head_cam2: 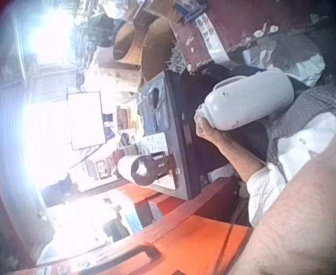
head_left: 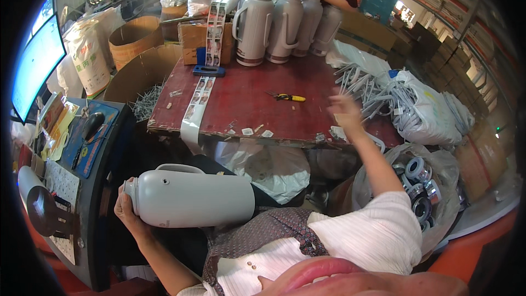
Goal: The person assembles electric kettles by inserting heating elements, attaching lids, and applying labels. They handle multiple kettles one at a time, using a screwdriver to secure internal components and placing finished units on a nearby table.
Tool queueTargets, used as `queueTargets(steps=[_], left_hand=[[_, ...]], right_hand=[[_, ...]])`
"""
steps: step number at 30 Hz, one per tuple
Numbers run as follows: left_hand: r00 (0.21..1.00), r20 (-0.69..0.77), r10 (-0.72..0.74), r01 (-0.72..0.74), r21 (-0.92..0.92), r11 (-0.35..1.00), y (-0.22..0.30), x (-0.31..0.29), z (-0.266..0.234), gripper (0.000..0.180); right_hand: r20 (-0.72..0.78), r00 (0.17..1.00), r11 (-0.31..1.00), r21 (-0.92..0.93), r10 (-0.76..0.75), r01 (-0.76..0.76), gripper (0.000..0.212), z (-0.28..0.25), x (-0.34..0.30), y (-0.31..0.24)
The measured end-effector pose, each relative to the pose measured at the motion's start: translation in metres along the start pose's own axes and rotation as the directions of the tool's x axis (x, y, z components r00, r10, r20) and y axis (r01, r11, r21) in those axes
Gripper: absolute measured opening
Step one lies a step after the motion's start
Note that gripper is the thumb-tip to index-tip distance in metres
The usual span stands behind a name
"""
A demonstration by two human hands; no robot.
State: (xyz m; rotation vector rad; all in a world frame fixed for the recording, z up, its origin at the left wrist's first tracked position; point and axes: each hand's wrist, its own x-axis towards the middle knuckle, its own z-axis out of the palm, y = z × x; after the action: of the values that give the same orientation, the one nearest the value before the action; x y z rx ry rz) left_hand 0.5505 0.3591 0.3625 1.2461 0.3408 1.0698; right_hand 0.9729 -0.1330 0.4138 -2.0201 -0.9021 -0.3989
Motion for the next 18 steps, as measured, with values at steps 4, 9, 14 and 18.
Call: queueTargets(steps=[4, 9, 14, 18], left_hand=[[0.999, 0.041, -0.023, 0.018, 0.112, 0.994, 0.012, 0.005, 0.008, 0.042], [0.996, -0.020, -0.092, 0.093, 0.139, 0.986, -0.007, 0.013, 0.006, 0.037], [0.985, -0.055, -0.163, 0.169, 0.118, 0.979, -0.031, 0.026, 0.014, 0.033], [0.986, -0.086, -0.144, 0.153, 0.102, 0.983, -0.039, 0.034, 0.030, 0.034]], right_hand=[[-0.821, 0.570, 0.689, -0.412, 0.002, -0.596, 0.038, -0.185, -0.127, 0.118], [-0.829, 0.205, -0.209, -0.356, 0.520, -0.911, 0.059, -0.210, -0.361, 0.174], [-0.706, -0.216, -0.097, 0.206, 0.674, -0.974, 0.093, -0.173, -0.414, 0.212], [-0.721, 0.003, -0.048, -0.050, 0.693, -0.998, 0.097, -0.176, -0.388, 0.246]])
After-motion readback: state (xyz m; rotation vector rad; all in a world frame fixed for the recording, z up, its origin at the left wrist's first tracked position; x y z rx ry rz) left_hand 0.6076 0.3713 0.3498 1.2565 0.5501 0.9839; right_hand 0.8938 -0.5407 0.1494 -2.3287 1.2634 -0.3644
